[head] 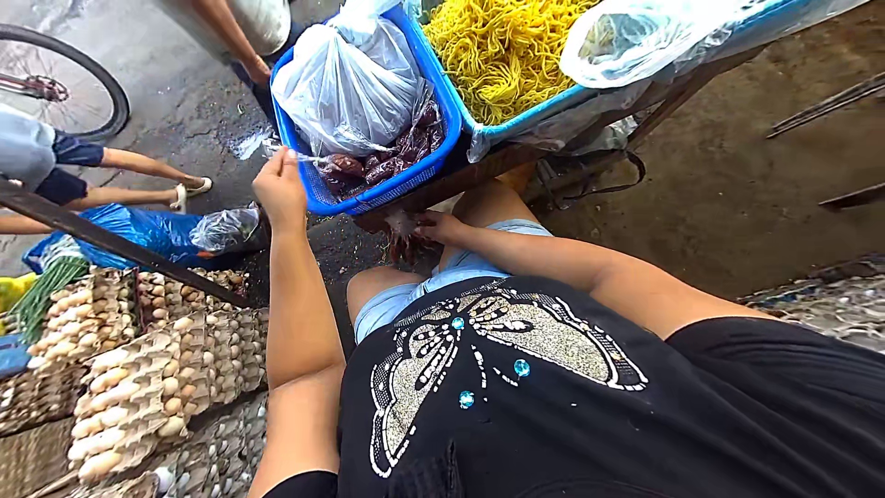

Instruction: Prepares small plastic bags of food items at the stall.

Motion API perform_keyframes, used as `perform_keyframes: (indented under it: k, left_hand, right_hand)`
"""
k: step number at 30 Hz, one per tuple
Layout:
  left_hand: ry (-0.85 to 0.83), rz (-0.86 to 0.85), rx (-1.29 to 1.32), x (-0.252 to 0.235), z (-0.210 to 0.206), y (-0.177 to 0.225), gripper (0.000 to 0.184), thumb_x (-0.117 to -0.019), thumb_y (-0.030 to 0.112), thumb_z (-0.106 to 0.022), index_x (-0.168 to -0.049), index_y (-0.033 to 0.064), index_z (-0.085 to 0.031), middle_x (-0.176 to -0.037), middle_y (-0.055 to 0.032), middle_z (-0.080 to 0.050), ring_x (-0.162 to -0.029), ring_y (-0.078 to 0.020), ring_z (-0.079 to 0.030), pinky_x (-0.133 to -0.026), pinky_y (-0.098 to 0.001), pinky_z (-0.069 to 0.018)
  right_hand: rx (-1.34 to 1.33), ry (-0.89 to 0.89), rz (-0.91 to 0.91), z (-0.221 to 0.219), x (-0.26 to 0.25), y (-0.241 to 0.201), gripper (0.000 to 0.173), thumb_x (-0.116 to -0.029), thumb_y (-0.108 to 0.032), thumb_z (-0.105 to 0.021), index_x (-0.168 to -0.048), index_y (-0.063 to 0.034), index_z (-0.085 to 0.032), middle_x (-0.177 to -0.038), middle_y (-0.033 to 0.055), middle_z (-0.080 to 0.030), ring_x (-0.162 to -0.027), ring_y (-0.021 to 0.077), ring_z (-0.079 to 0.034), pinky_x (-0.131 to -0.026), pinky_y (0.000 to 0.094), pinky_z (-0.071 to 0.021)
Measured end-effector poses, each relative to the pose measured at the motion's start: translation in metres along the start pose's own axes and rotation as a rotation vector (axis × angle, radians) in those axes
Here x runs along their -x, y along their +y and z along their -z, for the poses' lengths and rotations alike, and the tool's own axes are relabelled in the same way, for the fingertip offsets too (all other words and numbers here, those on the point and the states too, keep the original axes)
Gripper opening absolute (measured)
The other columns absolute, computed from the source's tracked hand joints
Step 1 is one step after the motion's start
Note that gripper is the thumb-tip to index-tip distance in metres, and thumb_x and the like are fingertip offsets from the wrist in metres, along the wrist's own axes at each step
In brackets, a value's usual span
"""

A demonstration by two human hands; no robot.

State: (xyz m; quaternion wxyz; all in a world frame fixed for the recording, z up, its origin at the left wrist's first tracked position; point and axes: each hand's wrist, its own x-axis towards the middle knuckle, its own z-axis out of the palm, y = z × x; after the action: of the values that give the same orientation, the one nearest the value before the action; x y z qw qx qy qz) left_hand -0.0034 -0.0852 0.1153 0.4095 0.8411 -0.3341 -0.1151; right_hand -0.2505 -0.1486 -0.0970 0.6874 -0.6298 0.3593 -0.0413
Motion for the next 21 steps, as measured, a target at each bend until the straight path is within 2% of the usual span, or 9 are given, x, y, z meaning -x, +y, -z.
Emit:
perform_keyframes:
  k: [2, 5, 7, 9, 13, 15, 17, 19, 21]
  left_hand:
    - [0.141, -0.138, 0.035, 0.016, 0.015, 0.013, 0.038, -0.1073, 0.028, -0.051, -0.125, -0.0018, -0.068, -0.121, -0.0153, -0.071, -0.109, -0.0162, -0.068, -0.098, -0.0351, -0.0532]
    - [0.338, -0.511, 0.11, 0.051, 0.048, 0.028, 0.028, -0.1042, 0.016, -0.058, -0.117, -0.0067, -0.068, -0.115, -0.0121, -0.071, -0.105, -0.0109, -0.067, -0.094, -0.0287, -0.0549]
    - [0.382, -0.7, 0.179, 0.075, 0.064, 0.034, 0.018, -0.1024, 0.008, -0.06, -0.114, -0.0037, -0.065, -0.114, -0.0054, -0.067, -0.103, -0.009, -0.066, -0.088, -0.0256, -0.0558]
    - [0.354, -0.788, 0.207, 0.093, 0.07, 0.034, 0.014, -0.1012, 0.007, -0.062, -0.114, 0.0015, -0.065, -0.112, -0.0009, -0.067, -0.1, -0.0088, -0.067, -0.085, -0.0254, -0.057]
    - [0.201, -0.714, 0.253, 0.115, 0.054, 0.009, 0.022, -0.0995, 0.006, -0.065, -0.119, 0.0069, -0.056, -0.107, 0.0051, -0.067, -0.094, -0.0054, -0.067, -0.085, -0.0273, -0.0586]
    - [0.082, -0.585, 0.256, 0.122, 0.036, -0.014, 0.039, -0.0991, 0.008, -0.066, -0.133, 0.0017, -0.047, -0.106, 0.0037, -0.07, -0.094, -0.0059, -0.069, -0.088, -0.0309, -0.0597]
    - [-0.082, -0.418, 0.242, 0.131, 0.012, -0.035, 0.054, -0.0981, 0.009, -0.067, -0.143, -0.0033, -0.04, -0.105, -0.0019, -0.072, -0.092, -0.0079, -0.071, -0.088, -0.0335, -0.0601]
    - [-0.235, -0.298, 0.199, 0.139, -0.017, -0.054, 0.045, -0.0963, 0.008, -0.068, -0.135, -0.0074, -0.051, -0.105, -0.011, -0.072, -0.091, -0.0127, -0.071, -0.087, -0.0354, -0.0597]
    - [-0.332, -0.25, 0.166, 0.145, -0.046, -0.068, 0.026, -0.0941, 0.007, -0.071, -0.115, -0.0061, -0.066, -0.1, -0.0128, -0.071, -0.087, -0.013, -0.069, -0.083, -0.0341, -0.0591]
  right_hand:
    - [-0.019, -0.028, -0.028, 0.004, 0.012, -0.016, 0.045, -0.1047, -0.022, -0.06, -0.145, -0.0024, -0.053, -0.136, 0.0225, -0.062, -0.118, 0.0319, -0.065, -0.103, 0.0489, -0.0512]
    - [-0.001, -0.038, -0.041, 0.007, 0.02, -0.024, 0.04, -0.1064, -0.02, -0.057, -0.14, 0.001, -0.057, -0.13, 0.0251, -0.063, -0.114, 0.0333, -0.066, -0.102, 0.0489, -0.0514]
    - [0.033, -0.025, -0.001, 0.004, 0.013, -0.017, 0.034, -0.1065, -0.02, -0.056, -0.133, 0.001, -0.062, -0.118, 0.0232, -0.068, -0.102, 0.0301, -0.068, -0.095, 0.0473, -0.0537]
    - [0.05, -0.038, 0.021, 0.002, 0.01, -0.014, 0.033, -0.107, -0.02, -0.055, -0.13, 0.0014, -0.063, -0.115, 0.022, -0.069, -0.1, 0.0283, -0.069, -0.095, 0.0465, -0.0542]
    - [0.067, -0.08, 0.032, -0.004, 0.009, -0.017, 0.03, -0.1076, -0.018, -0.053, -0.126, 0.001, -0.066, -0.112, 0.0188, -0.069, -0.098, 0.0258, -0.068, -0.093, 0.0453, -0.0545]
    - [0.062, -0.101, 0.03, -0.006, 0.008, -0.015, 0.028, -0.1068, -0.017, -0.054, -0.125, 0.0011, -0.066, -0.113, 0.0193, -0.069, -0.097, 0.0254, -0.069, -0.092, 0.0446, -0.0549]
    - [0.039, -0.168, 0.096, -0.006, 0.016, -0.02, 0.027, -0.1041, -0.009, -0.056, -0.127, 0.0033, -0.064, -0.118, 0.0207, -0.068, -0.103, 0.0258, -0.068, -0.096, 0.0438, -0.054]
    - [-0.005, -0.292, 0.214, -0.007, 0.028, -0.028, 0.04, -0.0964, 0.002, -0.055, -0.136, 0.0034, -0.058, -0.128, 0.0216, -0.064, -0.114, 0.0258, -0.065, -0.101, 0.0426, -0.0522]
    - [0.011, -0.408, 0.271, -0.008, 0.04, -0.039, 0.054, -0.0919, 0.006, -0.056, -0.145, 0.0039, -0.05, -0.136, 0.0243, -0.06, -0.12, 0.0261, -0.062, -0.104, 0.0413, -0.0497]
